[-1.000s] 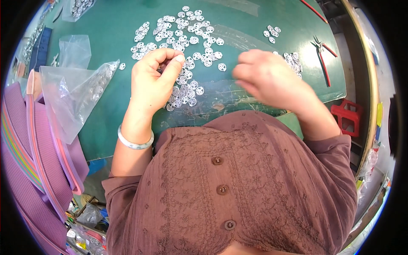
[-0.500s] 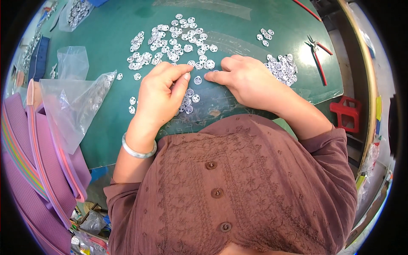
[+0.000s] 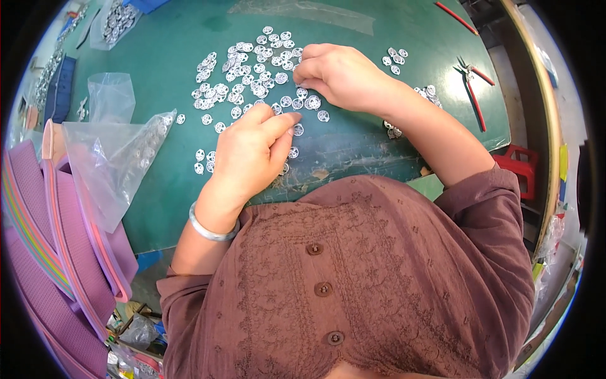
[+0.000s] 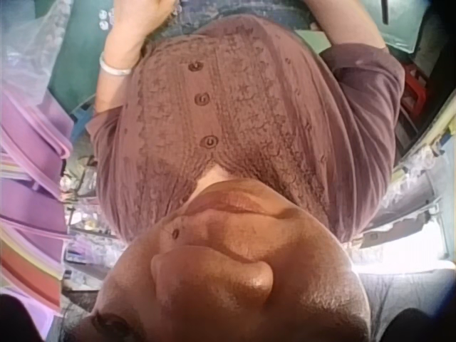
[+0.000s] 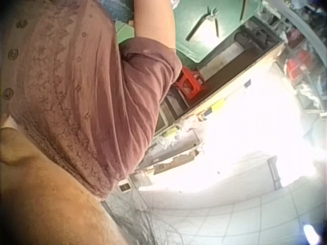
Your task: The person picks up small circular metal components and uses pliers to crimp or attach a wire to each one before placing them in a group.
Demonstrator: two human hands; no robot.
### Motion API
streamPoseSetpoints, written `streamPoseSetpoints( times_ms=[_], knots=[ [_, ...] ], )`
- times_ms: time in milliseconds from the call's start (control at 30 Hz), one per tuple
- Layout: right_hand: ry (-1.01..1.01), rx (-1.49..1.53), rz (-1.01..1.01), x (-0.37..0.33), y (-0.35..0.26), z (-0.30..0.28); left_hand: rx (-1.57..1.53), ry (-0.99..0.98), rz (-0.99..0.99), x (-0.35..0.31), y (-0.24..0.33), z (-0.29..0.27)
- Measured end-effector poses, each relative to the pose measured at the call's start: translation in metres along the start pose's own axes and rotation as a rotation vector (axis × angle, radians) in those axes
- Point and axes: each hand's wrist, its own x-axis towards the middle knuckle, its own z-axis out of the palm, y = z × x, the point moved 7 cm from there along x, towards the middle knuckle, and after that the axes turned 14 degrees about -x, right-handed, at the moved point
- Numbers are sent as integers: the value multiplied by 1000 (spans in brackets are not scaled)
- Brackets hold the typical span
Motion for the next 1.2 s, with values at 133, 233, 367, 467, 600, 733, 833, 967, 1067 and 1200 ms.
streamPoseSetpoints(
  times_ms=[133, 233, 367, 467, 600, 733, 833, 967, 1067, 1200],
  knots=[
    [80, 19, -3, -8, -3, -20, -36, 45, 18, 0, 0, -5],
    [-7, -77, 45, -22, 7, -47, 41, 29, -42, 1, -5, -6],
    [-438, -226, -13, -56, 19, -54, 2, 72, -80, -1, -9, -8],
    [-445, -200, 8, -57, 19, -54, 36, 59, -90, 0, -6, -8],
    [-180, -166, 10, -40, 2, -45, 121, 50, -37, 2, 0, -5],
    [-111, -73, -22, -34, -13, -27, 231, -12, -78, 4, 0, -1],
    [-184, -64, -87, -31, -20, -20, 271, -38, -64, 3, 2, 1],
    [-109, -31, -46, -14, -14, -15, 209, -31, -44, 4, 4, 2],
    [-109, -18, -67, -1, -12, -6, 163, 22, -16, 4, 2, -1],
    [-254, -49, -109, 10, -10, 3, 120, 90, -51, 3, -2, -9]
  ],
)
